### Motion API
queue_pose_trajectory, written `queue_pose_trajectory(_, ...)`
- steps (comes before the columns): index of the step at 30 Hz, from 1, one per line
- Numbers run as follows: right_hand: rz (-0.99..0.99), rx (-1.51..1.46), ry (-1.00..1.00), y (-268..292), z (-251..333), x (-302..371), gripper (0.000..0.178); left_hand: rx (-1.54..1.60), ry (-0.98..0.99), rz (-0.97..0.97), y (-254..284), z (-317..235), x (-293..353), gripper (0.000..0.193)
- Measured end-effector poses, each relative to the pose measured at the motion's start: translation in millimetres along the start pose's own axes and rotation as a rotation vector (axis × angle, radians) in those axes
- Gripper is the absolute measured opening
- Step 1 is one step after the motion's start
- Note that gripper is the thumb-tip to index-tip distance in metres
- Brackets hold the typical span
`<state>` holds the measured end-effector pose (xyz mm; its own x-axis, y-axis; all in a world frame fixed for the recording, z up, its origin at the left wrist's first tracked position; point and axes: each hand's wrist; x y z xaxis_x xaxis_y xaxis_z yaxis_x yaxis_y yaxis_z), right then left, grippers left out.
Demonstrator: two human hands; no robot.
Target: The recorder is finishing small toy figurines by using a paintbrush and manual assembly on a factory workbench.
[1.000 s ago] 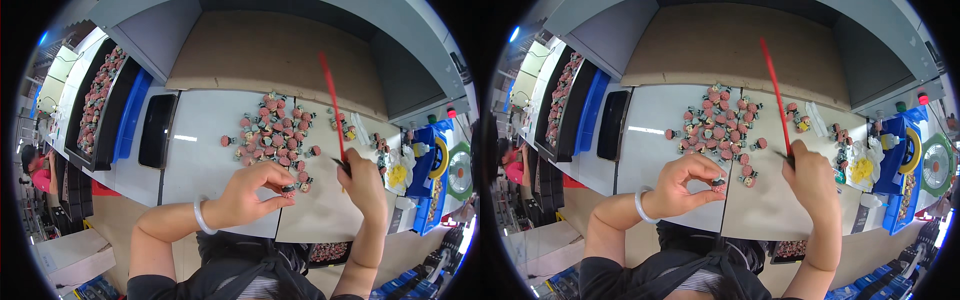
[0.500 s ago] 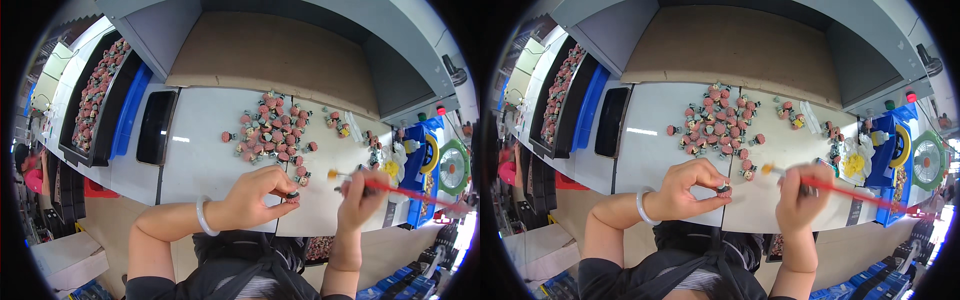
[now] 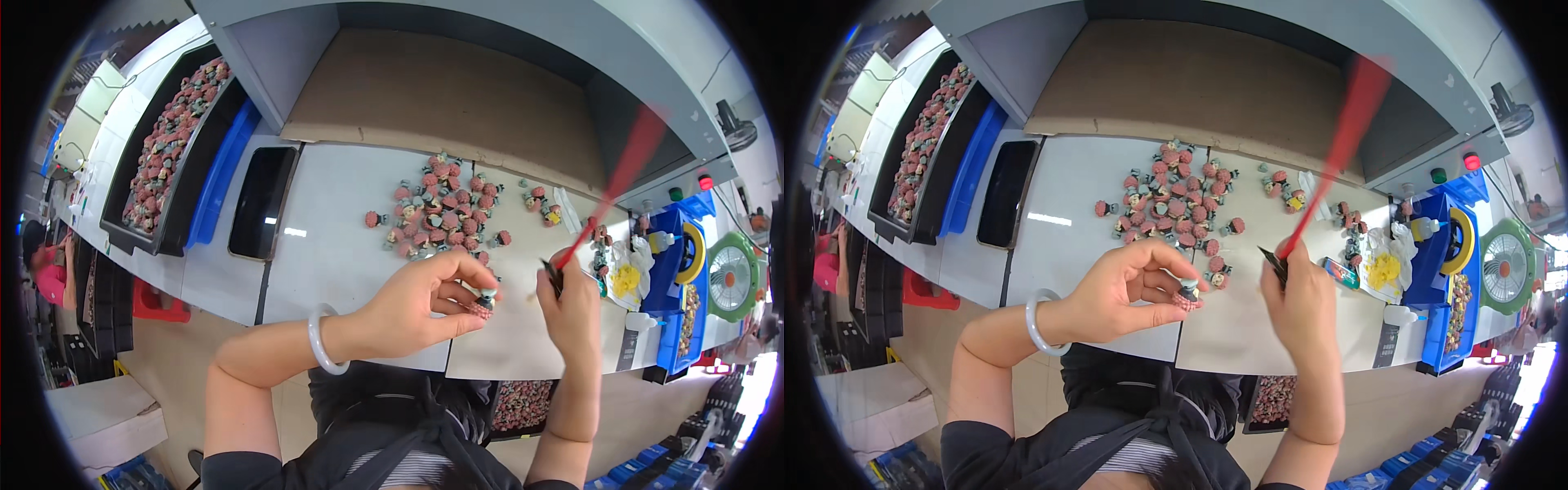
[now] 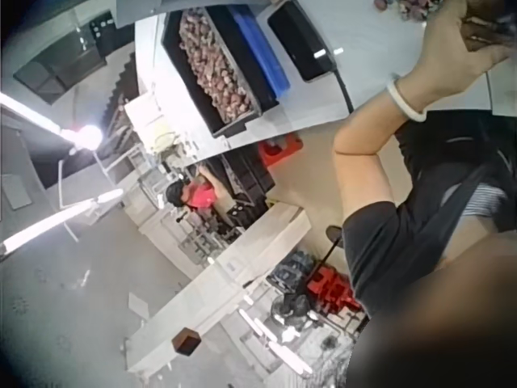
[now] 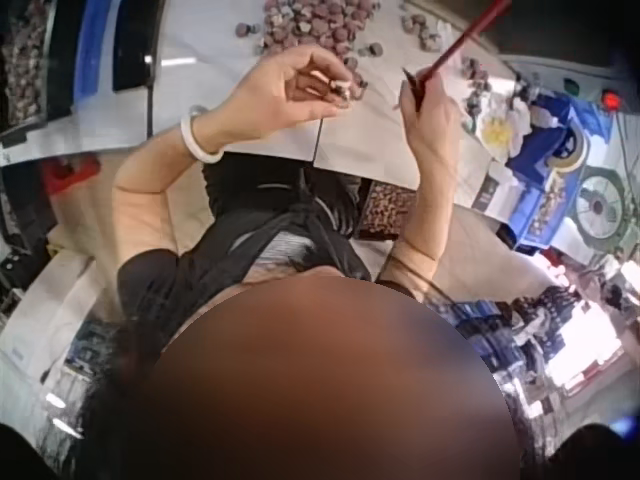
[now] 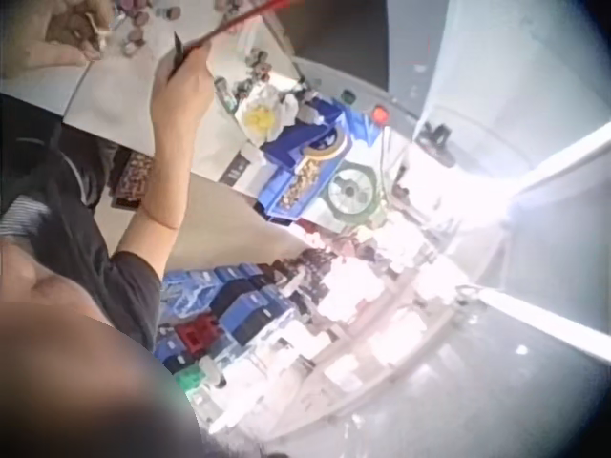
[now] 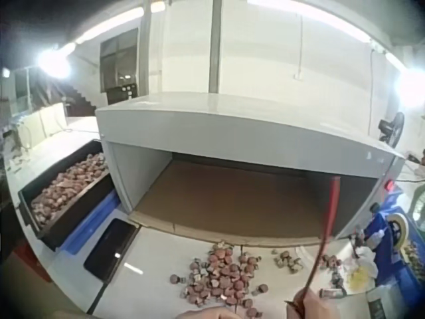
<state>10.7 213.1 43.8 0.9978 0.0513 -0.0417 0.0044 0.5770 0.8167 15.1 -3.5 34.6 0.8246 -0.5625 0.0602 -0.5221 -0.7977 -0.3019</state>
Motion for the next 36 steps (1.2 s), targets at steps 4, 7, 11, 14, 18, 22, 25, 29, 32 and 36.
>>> queue_pose_trajectory(4, 0.196, 0.391, -0.044, -8, -42, 7, 0.016, 0.033, 0.061, -0.014, -2, -8, 15, 0.034)
queue_pose_trajectory(7, 0.079, 0.249, -0.099, -12, -39, 11, 0.015, 0.063, 0.053, -0.073, 0, 17, 31, 0.035)
queue_pose_trajectory(11, 0.110, -0.038, 0.010, -15, -13, 36, 0.011, 0.105, 0.017, -0.228, -2, 50, 46, 0.033)
queue_pose_trajectory(14, 0.221, -0.179, 0.243, -44, -1, 47, 0.008, 0.027, 0.027, -0.268, 2, 67, 48, 0.034)
queue_pose_trajectory(18, 0.203, -0.168, 0.245, -57, 8, 48, 0.013, -0.031, 0.008, -0.255, 0, 74, 54, 0.035)
queue_pose_trajectory(22, 0.226, -0.120, 0.246, -64, 13, 46, 0.022, -0.129, -0.061, -0.243, 1, 77, 55, 0.036)
queue_pose_trajectory(25, 0.223, -0.116, 0.241, -67, 18, 46, 0.027, -0.136, -0.092, -0.233, 3, 77, 55, 0.037)
queue_pose_trajectory(29, 0.235, -0.087, 0.253, -71, 18, 48, 0.029, -0.083, -0.145, -0.262, 2, 83, 55, 0.037)
queue_pose_trajectory(32, 0.251, -0.086, 0.236, -72, 20, 48, 0.028, -0.091, -0.200, -0.260, 4, 87, 55, 0.036)
queue_pose_trajectory(36, 0.305, -0.057, 0.187, -69, 24, 49, 0.024, -0.134, -0.179, -0.269, 5, 85, 55, 0.035)
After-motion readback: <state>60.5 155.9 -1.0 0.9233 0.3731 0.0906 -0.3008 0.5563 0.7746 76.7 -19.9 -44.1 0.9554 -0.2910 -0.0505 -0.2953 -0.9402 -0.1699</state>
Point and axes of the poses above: each hand's wrist, its own x-axis away from the middle knuckle, its own y-axis out of the back of the hand, z = x × y, and after that the axes turned 1 degree about -y, right-handed
